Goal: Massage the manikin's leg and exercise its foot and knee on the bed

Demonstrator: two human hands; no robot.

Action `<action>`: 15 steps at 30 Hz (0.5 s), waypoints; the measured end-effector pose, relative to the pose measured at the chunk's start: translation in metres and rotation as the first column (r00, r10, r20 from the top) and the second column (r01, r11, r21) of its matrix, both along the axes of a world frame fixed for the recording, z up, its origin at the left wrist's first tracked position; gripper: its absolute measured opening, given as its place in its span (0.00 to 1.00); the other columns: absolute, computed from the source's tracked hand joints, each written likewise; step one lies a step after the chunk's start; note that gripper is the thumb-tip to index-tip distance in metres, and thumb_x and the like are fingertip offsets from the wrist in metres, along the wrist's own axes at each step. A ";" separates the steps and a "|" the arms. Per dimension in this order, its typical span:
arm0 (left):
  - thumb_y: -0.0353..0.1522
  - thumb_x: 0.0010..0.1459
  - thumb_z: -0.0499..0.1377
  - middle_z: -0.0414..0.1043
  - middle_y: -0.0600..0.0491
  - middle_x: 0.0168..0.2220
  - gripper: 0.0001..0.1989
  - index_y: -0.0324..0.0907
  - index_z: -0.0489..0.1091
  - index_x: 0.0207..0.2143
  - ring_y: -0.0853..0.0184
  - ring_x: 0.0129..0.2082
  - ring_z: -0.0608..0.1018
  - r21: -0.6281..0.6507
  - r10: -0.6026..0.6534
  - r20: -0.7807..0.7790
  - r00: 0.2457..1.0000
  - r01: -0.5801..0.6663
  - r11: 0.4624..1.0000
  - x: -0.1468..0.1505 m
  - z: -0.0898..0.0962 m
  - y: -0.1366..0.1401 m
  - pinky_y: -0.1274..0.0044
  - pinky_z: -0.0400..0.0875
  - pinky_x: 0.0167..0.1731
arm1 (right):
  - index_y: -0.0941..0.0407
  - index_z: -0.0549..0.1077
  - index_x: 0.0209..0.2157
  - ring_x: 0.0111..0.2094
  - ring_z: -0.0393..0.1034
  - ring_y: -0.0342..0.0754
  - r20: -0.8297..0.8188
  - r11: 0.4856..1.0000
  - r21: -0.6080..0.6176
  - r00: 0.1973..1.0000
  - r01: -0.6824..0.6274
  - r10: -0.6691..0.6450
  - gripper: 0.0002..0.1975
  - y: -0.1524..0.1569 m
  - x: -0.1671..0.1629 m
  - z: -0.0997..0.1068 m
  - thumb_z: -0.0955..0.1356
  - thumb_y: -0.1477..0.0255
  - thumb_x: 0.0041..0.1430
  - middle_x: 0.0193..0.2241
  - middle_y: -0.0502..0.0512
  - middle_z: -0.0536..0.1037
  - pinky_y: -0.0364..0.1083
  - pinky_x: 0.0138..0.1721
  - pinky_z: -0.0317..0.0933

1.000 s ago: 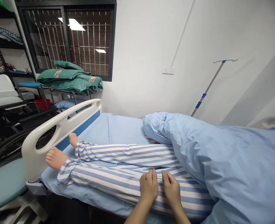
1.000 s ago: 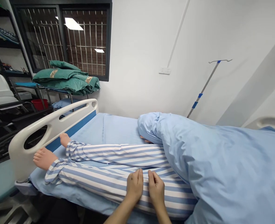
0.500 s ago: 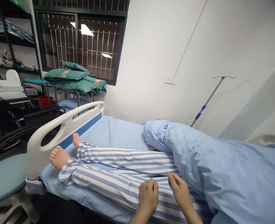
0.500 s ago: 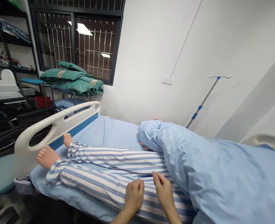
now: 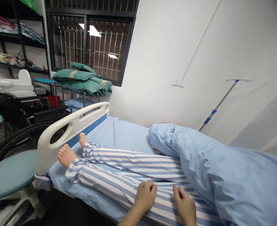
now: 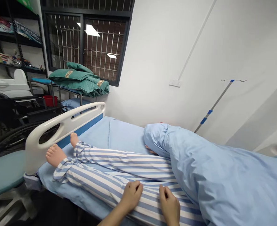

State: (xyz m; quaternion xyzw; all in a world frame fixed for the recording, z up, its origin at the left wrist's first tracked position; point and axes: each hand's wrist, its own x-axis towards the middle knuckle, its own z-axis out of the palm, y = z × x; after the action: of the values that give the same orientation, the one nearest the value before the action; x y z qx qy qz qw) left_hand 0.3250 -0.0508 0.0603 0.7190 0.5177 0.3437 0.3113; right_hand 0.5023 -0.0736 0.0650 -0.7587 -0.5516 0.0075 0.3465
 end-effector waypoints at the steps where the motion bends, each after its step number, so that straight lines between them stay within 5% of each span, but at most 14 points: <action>1: 0.35 0.59 0.42 0.67 0.56 0.21 0.18 0.42 0.66 0.23 0.72 0.24 0.66 -0.010 -0.011 0.008 1.000 0.011 1.000 -0.013 0.000 0.004 0.79 0.53 0.27 | 0.54 0.56 0.16 0.19 0.51 0.44 0.004 1.000 -0.014 1.000 0.010 -0.010 0.20 0.000 -0.001 0.001 0.57 0.55 0.53 0.14 0.48 0.59 0.41 0.22 0.48; 5: 0.33 0.56 0.45 0.64 0.57 0.20 0.14 0.41 0.66 0.23 0.73 0.24 0.64 0.035 -0.029 -0.040 0.999 0.031 0.999 -0.079 -0.001 0.022 0.81 0.53 0.28 | 0.53 0.57 0.17 0.18 0.53 0.46 0.020 0.995 -0.085 0.999 0.045 -0.044 0.19 -0.001 -0.002 0.002 0.57 0.55 0.52 0.14 0.50 0.61 0.42 0.22 0.47; 11: 0.32 0.56 0.46 0.67 0.56 0.23 0.14 0.41 0.66 0.22 0.72 0.27 0.67 0.030 0.288 -0.244 0.926 -0.289 0.957 -0.199 -0.001 0.057 0.81 0.54 0.29 | 0.52 0.58 0.17 0.19 0.57 0.48 0.032 0.986 -0.160 0.998 0.052 -0.047 0.18 0.000 -0.002 0.002 0.57 0.55 0.51 0.15 0.51 0.64 0.42 0.22 0.47; 15: 0.35 0.57 0.45 0.71 0.53 0.27 0.15 0.42 0.68 0.26 0.68 0.32 0.71 0.021 0.384 -0.395 0.834 -0.410 0.912 -0.267 -0.001 0.071 0.80 0.56 0.31 | 0.51 0.59 0.17 0.20 0.58 0.49 0.034 0.974 -0.218 0.998 0.068 -0.062 0.18 -0.002 -0.002 0.003 0.57 0.54 0.50 0.16 0.52 0.65 0.43 0.23 0.49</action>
State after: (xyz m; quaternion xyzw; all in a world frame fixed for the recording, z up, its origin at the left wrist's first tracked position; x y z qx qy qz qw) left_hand 0.0584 0.0205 0.0589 0.6392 0.7179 0.2337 0.1467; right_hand 0.4998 -0.0752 0.0684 -0.8098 -0.5272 0.0466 0.2532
